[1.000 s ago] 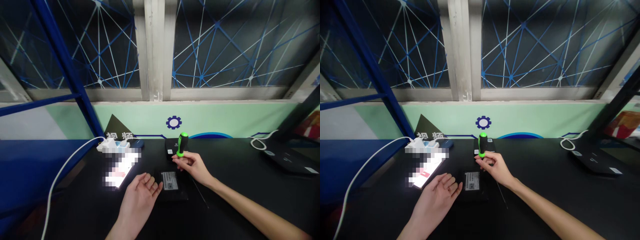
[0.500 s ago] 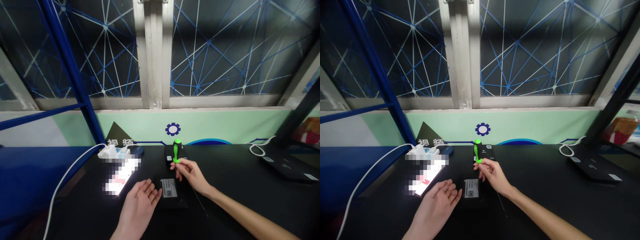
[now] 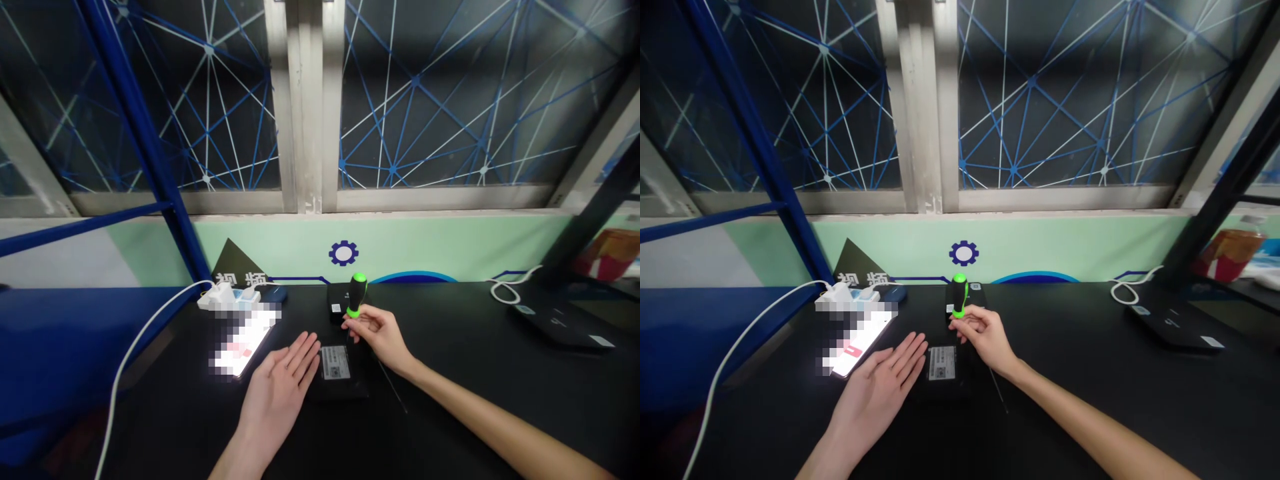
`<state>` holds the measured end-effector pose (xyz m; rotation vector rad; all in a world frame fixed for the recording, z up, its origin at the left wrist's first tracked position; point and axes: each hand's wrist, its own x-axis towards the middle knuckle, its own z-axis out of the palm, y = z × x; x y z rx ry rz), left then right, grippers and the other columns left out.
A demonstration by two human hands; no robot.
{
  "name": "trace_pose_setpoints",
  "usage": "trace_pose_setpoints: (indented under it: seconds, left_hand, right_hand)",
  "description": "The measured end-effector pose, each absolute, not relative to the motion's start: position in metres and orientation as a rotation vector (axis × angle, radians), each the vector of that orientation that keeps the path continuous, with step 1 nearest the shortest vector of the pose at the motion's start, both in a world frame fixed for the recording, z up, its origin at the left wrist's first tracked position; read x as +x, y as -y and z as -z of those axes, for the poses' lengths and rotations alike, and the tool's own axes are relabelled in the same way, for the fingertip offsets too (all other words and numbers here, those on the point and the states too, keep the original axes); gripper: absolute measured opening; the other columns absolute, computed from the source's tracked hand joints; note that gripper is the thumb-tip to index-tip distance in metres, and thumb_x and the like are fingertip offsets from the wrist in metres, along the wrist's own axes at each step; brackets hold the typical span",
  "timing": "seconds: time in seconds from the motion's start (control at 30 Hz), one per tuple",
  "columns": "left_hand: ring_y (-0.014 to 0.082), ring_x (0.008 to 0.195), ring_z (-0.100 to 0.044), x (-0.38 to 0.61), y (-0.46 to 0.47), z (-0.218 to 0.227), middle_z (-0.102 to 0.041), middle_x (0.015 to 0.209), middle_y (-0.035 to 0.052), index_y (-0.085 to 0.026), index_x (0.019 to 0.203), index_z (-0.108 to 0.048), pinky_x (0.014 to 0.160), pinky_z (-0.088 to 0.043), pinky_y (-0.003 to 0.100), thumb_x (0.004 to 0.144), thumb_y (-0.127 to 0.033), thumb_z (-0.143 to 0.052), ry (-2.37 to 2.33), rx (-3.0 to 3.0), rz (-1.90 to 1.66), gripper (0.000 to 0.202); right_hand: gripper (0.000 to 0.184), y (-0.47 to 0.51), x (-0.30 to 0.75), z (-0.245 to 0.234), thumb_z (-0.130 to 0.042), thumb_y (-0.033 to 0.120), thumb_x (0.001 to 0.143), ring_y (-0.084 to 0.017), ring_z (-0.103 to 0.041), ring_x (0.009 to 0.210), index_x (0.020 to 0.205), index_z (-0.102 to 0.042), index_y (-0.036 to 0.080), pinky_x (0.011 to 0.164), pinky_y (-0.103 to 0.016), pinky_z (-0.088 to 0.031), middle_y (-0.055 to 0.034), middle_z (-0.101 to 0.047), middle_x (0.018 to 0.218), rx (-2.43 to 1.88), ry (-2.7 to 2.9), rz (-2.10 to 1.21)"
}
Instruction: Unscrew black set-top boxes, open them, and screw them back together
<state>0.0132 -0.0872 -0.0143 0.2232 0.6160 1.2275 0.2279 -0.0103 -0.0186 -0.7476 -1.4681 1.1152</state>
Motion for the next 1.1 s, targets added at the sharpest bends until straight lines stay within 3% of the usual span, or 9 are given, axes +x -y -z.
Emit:
trace_pose_setpoints:
  seconds: [0.3,0.5,0.73,0.93,1.1]
  left_hand:
    - [0.0259,0.134,-0.049,0.011,0.088,0.016,-0.052,0.145,0.0142,-0.009,0.147,-0.041,0.113,-0.043,0.038,0.094,-0.021,-0.05,-0.581,0.253,-1.205,0.055]
    - [0.026,0.137,-0.046,0.012,0.088,0.017,-0.051,0.146,0.015,-0.008,0.148,-0.04,0.116,-0.04,0.04,0.095,-0.023,-0.048,-0.562,0.273,-1.206,0.056]
    - [0.0264,0.137,-0.046,0.012,0.089,0.016,-0.052,0.145,0.0161,-0.006,0.142,-0.049,0.116,-0.038,0.04,0.096,-0.026,-0.047,-0.553,0.3,-1.198,0.05]
    - [0.0272,0.138,-0.044,0.014,0.091,0.015,-0.052,0.145,0.0155,-0.007,0.138,-0.054,0.116,-0.038,0.039,0.097,-0.029,-0.046,-0.545,0.33,-1.16,0.047]
    - [0.0284,0.138,-0.044,0.016,0.091,0.013,-0.052,0.145,0.0172,-0.005,0.14,-0.051,0.115,-0.038,0.04,0.098,-0.031,-0.046,-0.524,0.316,-1.115,0.049]
  right_hand:
    - [0.02,0.014,0.235,0.008,-0.07,0.036,0.088,-0.014,-0.062,0.061,0.089,-0.07,0.016,0.06,-0.029,-0.053,-0.0083,-0.074,0.084,-0.662,1.404,-1.06]
    - [0.019,0.01,0.239,0.009,-0.068,0.037,0.089,-0.022,-0.069,0.08,0.086,-0.068,0.018,0.073,-0.034,-0.055,-0.009,-0.074,0.091,-0.634,1.35,-1.239]
    - [0.049,0.008,0.242,0.004,-0.044,0.056,0.094,-0.024,-0.066,0.078,0.07,-0.065,0.019,0.077,-0.038,-0.053,-0.0107,-0.072,0.086,-0.597,1.17,-1.44]
    - [0.031,0.012,0.235,0.0,-0.059,0.035,0.089,-0.016,-0.055,0.061,0.063,-0.055,0.019,0.06,-0.03,-0.049,-0.0031,-0.058,0.075,-0.521,1.064,-1.526]
    - [0.029,0.02,0.23,0.003,-0.067,0.033,0.088,-0.016,-0.061,0.066,0.066,-0.058,0.017,0.062,-0.028,-0.05,-0.0026,-0.06,0.076,-0.551,1.154,-1.607]
